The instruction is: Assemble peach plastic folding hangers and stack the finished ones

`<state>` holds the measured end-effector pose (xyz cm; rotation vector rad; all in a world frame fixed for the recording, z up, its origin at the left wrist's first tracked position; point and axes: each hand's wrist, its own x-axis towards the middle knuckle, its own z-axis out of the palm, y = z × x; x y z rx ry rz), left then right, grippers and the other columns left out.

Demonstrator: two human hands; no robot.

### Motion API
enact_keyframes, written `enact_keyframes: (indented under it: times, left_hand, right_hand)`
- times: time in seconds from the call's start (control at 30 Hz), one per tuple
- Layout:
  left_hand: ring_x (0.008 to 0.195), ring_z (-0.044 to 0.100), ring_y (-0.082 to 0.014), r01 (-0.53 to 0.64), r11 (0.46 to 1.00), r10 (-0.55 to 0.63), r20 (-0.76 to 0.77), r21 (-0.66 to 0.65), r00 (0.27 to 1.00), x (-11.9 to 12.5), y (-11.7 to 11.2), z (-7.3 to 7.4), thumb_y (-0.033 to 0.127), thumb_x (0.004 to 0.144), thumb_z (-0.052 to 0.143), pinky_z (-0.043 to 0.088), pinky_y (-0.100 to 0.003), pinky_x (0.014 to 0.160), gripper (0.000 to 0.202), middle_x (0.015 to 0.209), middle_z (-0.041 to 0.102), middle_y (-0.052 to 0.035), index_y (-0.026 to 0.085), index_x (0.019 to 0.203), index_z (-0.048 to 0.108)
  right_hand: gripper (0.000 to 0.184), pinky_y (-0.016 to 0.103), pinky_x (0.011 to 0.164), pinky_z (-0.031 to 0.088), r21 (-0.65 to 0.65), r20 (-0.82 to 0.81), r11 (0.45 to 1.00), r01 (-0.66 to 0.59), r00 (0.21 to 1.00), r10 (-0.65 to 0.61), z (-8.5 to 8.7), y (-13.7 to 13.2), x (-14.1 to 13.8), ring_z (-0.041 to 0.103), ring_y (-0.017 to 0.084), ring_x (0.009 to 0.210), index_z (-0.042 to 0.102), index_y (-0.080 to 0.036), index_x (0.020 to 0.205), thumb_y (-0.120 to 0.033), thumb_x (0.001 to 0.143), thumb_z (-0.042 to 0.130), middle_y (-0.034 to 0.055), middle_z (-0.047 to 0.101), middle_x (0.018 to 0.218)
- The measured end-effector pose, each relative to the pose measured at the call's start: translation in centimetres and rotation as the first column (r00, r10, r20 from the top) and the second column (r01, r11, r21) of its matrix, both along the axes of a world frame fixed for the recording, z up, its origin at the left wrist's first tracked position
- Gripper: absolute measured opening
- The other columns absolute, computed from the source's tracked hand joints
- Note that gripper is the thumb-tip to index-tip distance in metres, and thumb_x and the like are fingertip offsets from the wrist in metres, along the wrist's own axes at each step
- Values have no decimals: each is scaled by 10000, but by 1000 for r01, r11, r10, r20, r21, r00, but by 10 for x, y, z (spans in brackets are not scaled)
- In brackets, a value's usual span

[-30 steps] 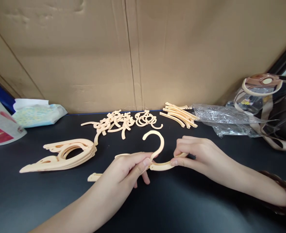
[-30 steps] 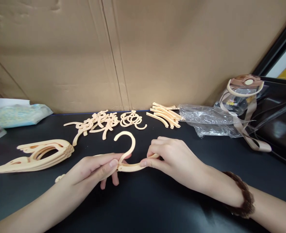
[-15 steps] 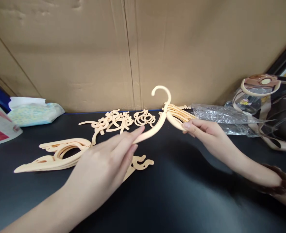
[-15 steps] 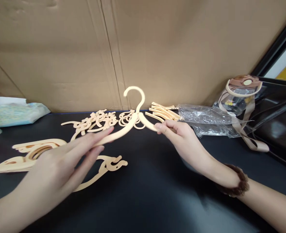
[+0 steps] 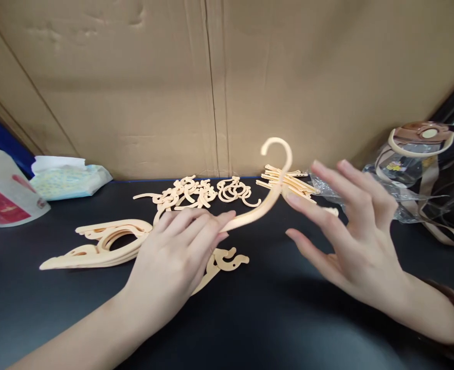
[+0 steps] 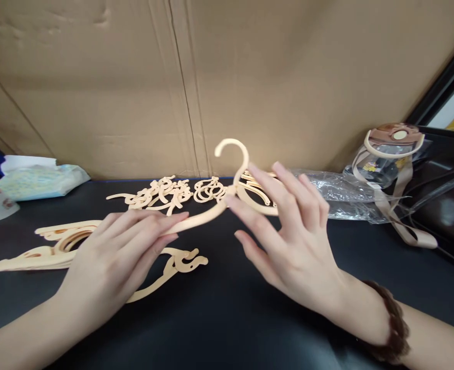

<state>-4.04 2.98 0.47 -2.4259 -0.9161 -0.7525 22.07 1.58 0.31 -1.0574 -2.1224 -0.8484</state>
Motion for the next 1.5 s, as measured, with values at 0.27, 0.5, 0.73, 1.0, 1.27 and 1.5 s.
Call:
enact_keyframes:
  times: [0.27,0.5,0.73,1.0,1.27,1.5]
  left_hand:
    - [992,618,-183,151,986,-155,-57,-75,986,11,-16,-4,92,1006,384,352,-340,839,291,1069,736,-5,200,1221,548]
    - [1031,627,-262,-21,945,48,76,-327,996,6,-3,-10,539,912,559,465,-375,835,538,1184,655,-121,146,1266,461]
    - [958,611,-246,-73,731,149,54,-678,987,2,14,-15,445,862,628,484,-375,816,238,1030,648,-43,210,876,596]
    - [696,555,-154,-3,686,247,229,-728,942,5,10,-11,410,969,427,414,-263,641,242,726,567,38,217,836,485]
    - [423,363,-85,110,810,80,296,-576,952,2,1,-13,274,979,329,279,-202,449,255,513,345,101,221,739,399]
    - [407,302,-65,162,893,-75,216,-421,973,4,-1,-17,404,935,543,236,-178,419,345,544,301,118,234,738,316]
  right_hand:
    - [368,450,1130,285,-117,158,965,-233,955,250,-4,-6,-5,546,203,1202,561,-214,1311,-152,948,550,30,681,1209]
    - [273,369,880,373,-200,44,954,-225,970,238,-3,5,-2,555,151,778,627,-171,1201,-99,960,519,-6,673,813]
    - [261,340,756,335,-254,16,952,-170,984,180,-3,9,1,487,169,756,618,-152,1217,-219,988,512,5,620,780]
    - [259,330,746,325,-280,-2,938,-202,978,210,-4,8,1,477,164,738,651,-162,1174,-283,985,523,6,595,762]
    - [244,314,728,318,-320,-28,907,-275,959,281,-7,9,0,462,155,721,658,-193,1163,-292,986,523,-7,589,744]
    - [217,312,757,333,-299,6,884,-361,925,380,-2,4,-3,446,147,725,651,-160,1147,-242,974,549,-13,595,737]
